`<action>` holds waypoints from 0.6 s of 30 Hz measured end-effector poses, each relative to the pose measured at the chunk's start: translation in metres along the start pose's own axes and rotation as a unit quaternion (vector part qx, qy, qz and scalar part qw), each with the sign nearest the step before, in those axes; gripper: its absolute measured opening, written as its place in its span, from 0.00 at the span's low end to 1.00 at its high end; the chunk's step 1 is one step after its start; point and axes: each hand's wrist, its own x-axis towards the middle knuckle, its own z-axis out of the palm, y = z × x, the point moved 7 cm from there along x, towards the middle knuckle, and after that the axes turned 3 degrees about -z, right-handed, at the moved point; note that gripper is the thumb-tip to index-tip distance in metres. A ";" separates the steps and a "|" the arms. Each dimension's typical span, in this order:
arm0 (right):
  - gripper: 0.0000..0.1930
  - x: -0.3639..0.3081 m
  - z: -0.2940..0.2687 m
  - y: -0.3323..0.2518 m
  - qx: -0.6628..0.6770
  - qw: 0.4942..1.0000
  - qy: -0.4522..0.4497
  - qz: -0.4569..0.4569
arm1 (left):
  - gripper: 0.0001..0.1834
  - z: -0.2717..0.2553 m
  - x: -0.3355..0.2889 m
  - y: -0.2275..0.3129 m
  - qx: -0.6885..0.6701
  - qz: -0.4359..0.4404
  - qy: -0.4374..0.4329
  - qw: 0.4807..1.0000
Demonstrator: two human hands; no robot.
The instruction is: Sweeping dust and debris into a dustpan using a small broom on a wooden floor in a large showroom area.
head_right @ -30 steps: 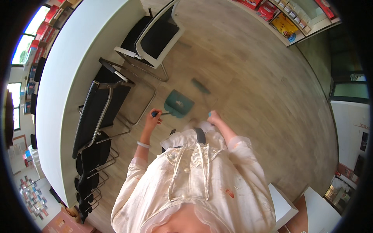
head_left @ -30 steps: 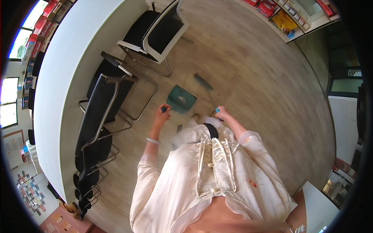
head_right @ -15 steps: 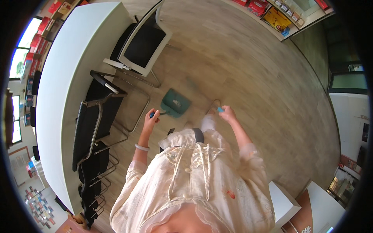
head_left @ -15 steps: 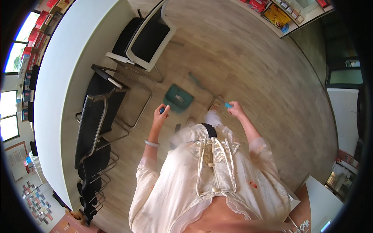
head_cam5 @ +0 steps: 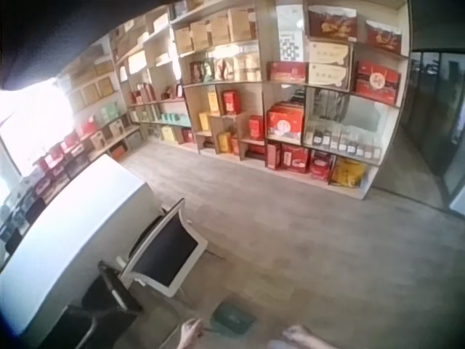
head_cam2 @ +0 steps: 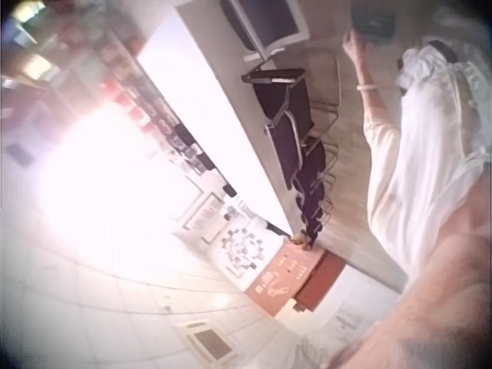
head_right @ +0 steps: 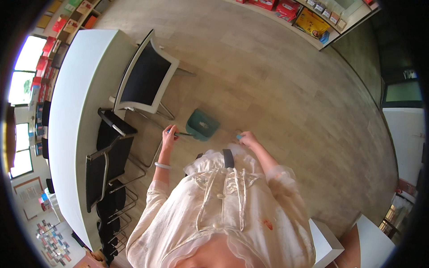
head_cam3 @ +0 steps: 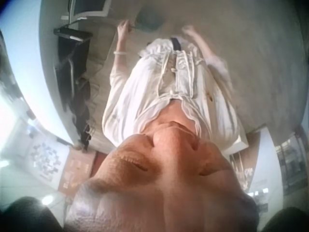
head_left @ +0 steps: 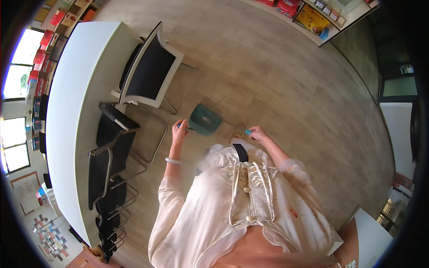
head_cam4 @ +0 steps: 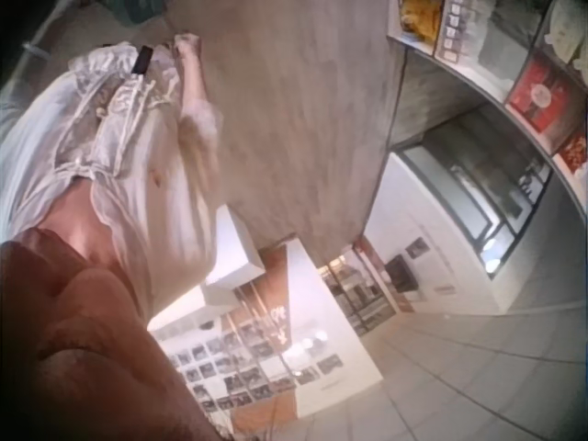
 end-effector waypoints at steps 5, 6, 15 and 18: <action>0.30 -0.003 -0.059 0.005 0.282 0.952 -0.023 0.118 | 0.12 0.021 0.018 0.029 0.018 -0.005 0.007 1.000; 0.24 0.001 -0.080 -0.007 0.210 0.975 0.028 0.060 | 0.12 0.026 0.020 0.035 0.019 -0.005 0.008 1.000; 0.13 0.111 -0.210 -0.078 -0.126 0.971 0.193 -0.057 | 0.14 0.093 0.089 0.090 -0.033 0.035 0.007 0.999; 0.11 0.149 -0.215 -0.092 -0.150 0.966 0.208 -0.044 | 0.15 0.113 0.131 0.101 -0.036 0.020 0.009 0.999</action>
